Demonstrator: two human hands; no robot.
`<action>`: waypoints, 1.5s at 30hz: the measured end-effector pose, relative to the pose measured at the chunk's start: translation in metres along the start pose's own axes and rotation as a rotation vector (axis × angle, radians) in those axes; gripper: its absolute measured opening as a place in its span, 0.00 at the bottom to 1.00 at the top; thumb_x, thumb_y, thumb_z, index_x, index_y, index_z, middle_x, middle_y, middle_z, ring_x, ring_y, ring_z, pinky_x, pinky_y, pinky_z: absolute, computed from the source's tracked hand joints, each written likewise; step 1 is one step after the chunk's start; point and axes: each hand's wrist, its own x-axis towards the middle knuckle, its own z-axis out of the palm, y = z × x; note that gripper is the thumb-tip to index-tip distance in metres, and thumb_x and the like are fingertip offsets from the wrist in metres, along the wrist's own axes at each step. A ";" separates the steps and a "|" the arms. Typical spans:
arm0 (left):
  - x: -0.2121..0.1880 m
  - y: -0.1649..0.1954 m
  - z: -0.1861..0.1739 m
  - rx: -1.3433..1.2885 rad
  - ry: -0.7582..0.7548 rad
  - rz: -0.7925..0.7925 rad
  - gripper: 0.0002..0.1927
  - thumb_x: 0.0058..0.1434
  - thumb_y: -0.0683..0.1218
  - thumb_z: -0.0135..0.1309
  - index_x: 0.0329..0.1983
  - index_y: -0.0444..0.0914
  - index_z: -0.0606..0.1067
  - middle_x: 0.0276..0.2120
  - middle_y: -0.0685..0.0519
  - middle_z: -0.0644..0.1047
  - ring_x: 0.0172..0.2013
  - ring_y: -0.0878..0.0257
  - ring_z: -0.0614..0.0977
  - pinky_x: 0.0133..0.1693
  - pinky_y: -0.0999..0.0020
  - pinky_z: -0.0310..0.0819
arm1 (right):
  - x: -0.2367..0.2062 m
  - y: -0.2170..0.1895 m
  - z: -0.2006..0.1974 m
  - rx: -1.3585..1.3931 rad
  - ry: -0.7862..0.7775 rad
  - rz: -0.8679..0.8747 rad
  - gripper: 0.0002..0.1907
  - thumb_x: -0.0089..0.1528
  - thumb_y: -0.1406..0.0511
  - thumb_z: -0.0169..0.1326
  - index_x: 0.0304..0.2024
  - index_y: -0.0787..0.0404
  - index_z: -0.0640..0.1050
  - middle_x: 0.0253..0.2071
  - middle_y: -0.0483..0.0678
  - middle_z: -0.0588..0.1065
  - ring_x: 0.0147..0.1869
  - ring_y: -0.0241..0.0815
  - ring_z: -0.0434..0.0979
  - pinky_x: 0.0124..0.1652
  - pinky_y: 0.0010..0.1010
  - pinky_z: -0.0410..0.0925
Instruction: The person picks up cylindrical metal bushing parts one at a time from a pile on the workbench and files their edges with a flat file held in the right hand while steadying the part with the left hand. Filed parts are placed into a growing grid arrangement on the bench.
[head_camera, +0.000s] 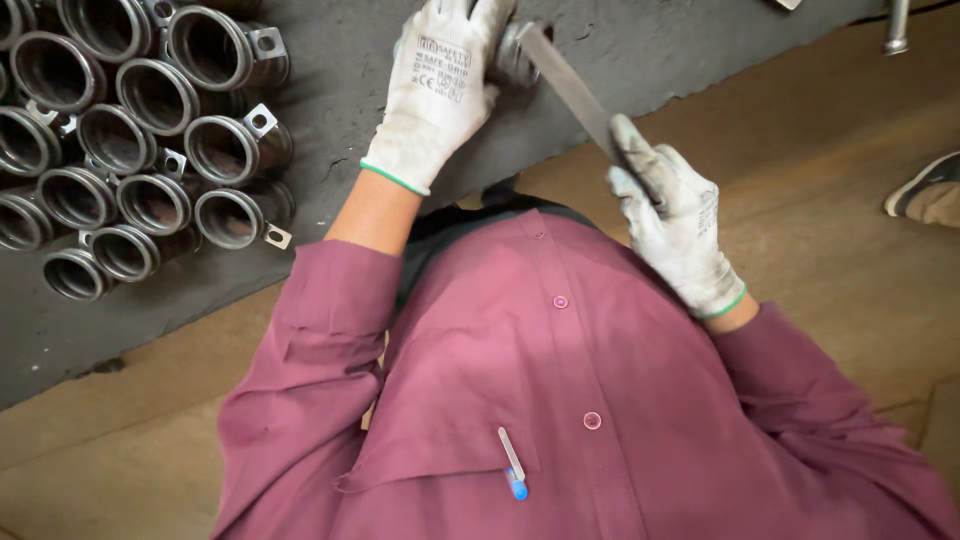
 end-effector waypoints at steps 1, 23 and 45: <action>-0.002 0.001 0.001 0.015 0.015 -0.001 0.38 0.45 0.41 0.69 0.62 0.39 0.71 0.51 0.43 0.73 0.51 0.43 0.76 0.49 0.48 0.72 | 0.007 -0.007 0.001 -0.034 -0.013 -0.018 0.24 0.70 0.72 0.54 0.69 0.64 0.73 0.37 0.54 0.75 0.37 0.45 0.76 0.41 0.33 0.71; -0.004 -0.001 0.021 0.138 0.039 -0.062 0.29 0.45 0.46 0.70 0.50 0.36 0.72 0.47 0.41 0.75 0.49 0.44 0.77 0.49 0.50 0.73 | 0.055 0.000 0.024 0.012 0.029 -0.214 0.22 0.74 0.71 0.53 0.70 0.64 0.71 0.42 0.58 0.76 0.40 0.53 0.77 0.45 0.38 0.73; 0.000 0.030 -0.021 0.038 -0.166 -0.176 0.30 0.44 0.45 0.67 0.51 0.37 0.73 0.46 0.38 0.77 0.39 0.40 0.82 0.38 0.46 0.77 | 0.048 0.026 0.019 0.244 0.013 0.212 0.23 0.71 0.69 0.54 0.69 0.67 0.71 0.57 0.55 0.80 0.34 0.34 0.71 0.41 0.27 0.72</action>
